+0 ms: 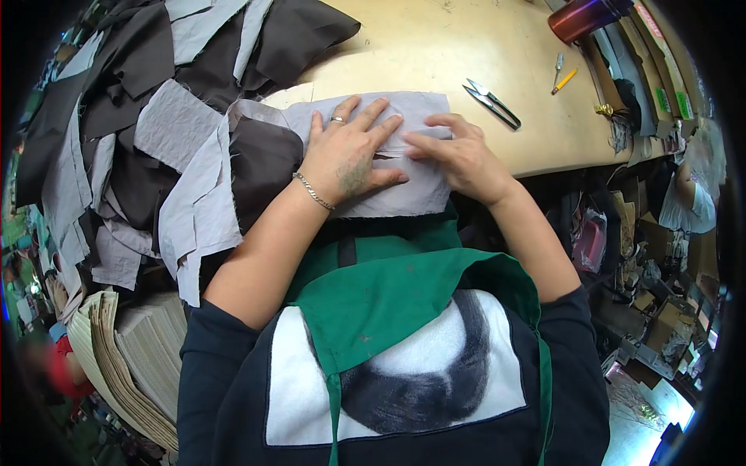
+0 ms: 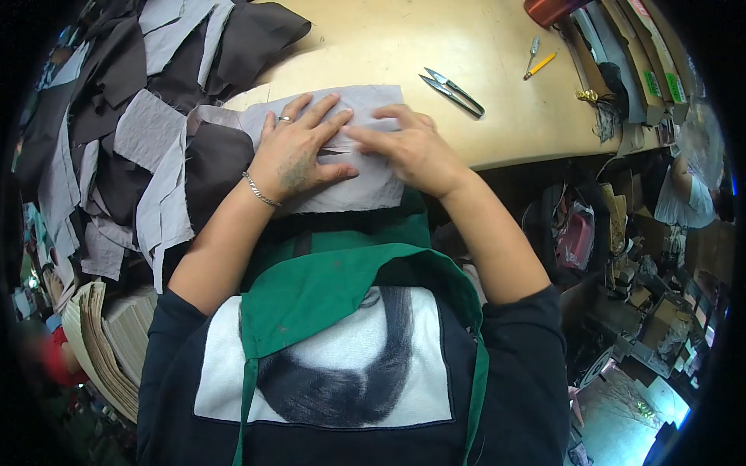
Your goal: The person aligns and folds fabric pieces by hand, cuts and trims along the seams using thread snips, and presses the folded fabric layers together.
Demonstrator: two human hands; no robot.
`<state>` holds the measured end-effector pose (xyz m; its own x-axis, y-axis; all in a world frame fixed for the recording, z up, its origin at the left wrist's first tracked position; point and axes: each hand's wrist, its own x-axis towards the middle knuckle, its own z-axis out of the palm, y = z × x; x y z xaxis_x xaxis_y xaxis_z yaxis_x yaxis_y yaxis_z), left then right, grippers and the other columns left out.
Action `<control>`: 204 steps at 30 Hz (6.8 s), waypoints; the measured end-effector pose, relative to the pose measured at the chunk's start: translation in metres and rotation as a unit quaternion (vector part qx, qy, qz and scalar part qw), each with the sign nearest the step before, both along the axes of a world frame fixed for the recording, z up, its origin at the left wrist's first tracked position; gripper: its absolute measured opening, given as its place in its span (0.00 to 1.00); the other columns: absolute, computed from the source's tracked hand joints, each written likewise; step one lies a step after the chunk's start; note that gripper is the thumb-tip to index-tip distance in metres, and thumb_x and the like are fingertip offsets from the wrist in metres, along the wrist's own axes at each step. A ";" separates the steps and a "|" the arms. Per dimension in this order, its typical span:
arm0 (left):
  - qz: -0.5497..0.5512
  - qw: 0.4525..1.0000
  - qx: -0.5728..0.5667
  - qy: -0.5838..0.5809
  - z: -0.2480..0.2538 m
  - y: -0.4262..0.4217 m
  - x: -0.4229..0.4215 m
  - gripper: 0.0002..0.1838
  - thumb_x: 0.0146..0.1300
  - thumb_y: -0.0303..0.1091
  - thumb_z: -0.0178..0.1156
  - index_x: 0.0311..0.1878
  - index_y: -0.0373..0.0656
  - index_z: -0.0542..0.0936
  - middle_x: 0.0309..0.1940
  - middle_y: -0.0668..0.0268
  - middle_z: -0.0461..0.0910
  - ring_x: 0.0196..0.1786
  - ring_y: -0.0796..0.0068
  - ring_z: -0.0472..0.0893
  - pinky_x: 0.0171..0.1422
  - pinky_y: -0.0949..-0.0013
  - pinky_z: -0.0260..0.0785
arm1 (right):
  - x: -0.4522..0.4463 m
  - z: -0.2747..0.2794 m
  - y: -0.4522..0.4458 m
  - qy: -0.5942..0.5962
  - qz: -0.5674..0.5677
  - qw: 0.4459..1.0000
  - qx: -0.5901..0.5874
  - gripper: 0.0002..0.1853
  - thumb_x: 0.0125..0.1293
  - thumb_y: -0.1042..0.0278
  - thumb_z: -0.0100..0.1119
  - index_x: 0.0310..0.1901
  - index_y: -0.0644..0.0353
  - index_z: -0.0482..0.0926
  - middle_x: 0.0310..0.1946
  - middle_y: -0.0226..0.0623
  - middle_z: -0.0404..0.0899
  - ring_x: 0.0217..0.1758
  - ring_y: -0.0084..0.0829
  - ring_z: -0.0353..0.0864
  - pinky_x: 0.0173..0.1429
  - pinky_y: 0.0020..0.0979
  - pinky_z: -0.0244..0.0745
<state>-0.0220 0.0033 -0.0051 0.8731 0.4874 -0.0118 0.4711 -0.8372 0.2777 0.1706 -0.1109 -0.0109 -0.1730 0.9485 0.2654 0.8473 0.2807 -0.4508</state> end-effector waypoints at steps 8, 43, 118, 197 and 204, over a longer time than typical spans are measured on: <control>-0.002 1.000 -0.009 0.008 0.004 0.000 0.001 0.44 0.44 0.64 0.67 0.67 0.60 0.69 0.72 0.70 0.60 0.73 0.52 0.57 0.65 0.27 0.51 | 0.033 0.008 -0.035 -0.042 -0.074 0.996 0.038 0.28 0.56 0.78 0.57 0.59 0.44 0.75 0.38 0.19 0.86 0.52 0.38 0.75 0.55 0.40 0.69; -0.028 0.999 -0.014 -0.020 -0.005 -0.003 0.015 0.44 0.45 0.66 0.66 0.66 0.59 0.70 0.72 0.67 0.59 0.73 0.51 0.56 0.66 0.27 0.49 | 0.010 -0.001 -0.020 -0.161 0.038 0.976 0.144 0.28 0.55 0.66 0.54 0.61 0.43 0.72 0.30 0.26 0.72 0.33 0.28 0.74 0.40 0.30 0.70; -0.043 0.998 0.003 0.036 0.003 -0.010 0.014 0.48 0.47 0.70 0.62 0.70 0.56 0.65 0.74 0.64 0.56 0.75 0.50 0.53 0.66 0.28 0.50 | -0.031 -0.043 -0.115 0.324 -0.486 0.803 0.116 0.12 0.60 0.81 0.59 0.47 0.61 0.77 0.35 0.33 0.77 0.38 0.23 0.76 0.42 0.24 0.72; -0.029 0.999 -0.026 0.026 0.005 0.002 -0.004 0.44 0.44 0.63 0.69 0.68 0.67 0.68 0.74 0.68 0.56 0.76 0.52 0.52 0.65 0.24 0.51 | -0.025 -0.003 0.002 -0.018 0.033 0.999 -0.002 0.36 0.51 0.77 0.58 0.65 0.37 0.71 0.43 0.20 0.83 0.55 0.37 0.73 0.55 0.42 0.68; -0.027 0.999 -0.026 0.024 0.004 0.002 -0.005 0.44 0.43 0.64 0.69 0.68 0.68 0.68 0.74 0.69 0.55 0.76 0.53 0.52 0.64 0.24 0.51 | -0.005 0.001 -0.016 -0.021 0.006 1.000 -0.012 0.35 0.52 0.75 0.58 0.64 0.38 0.71 0.43 0.21 0.83 0.53 0.36 0.74 0.54 0.40 0.68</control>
<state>-0.0272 0.0056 -0.0010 0.8959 0.4373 -0.0778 0.4395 -0.8470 0.2991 0.1651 -0.1271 -0.0102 -0.1957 0.9520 0.2355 0.8621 0.2815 -0.4213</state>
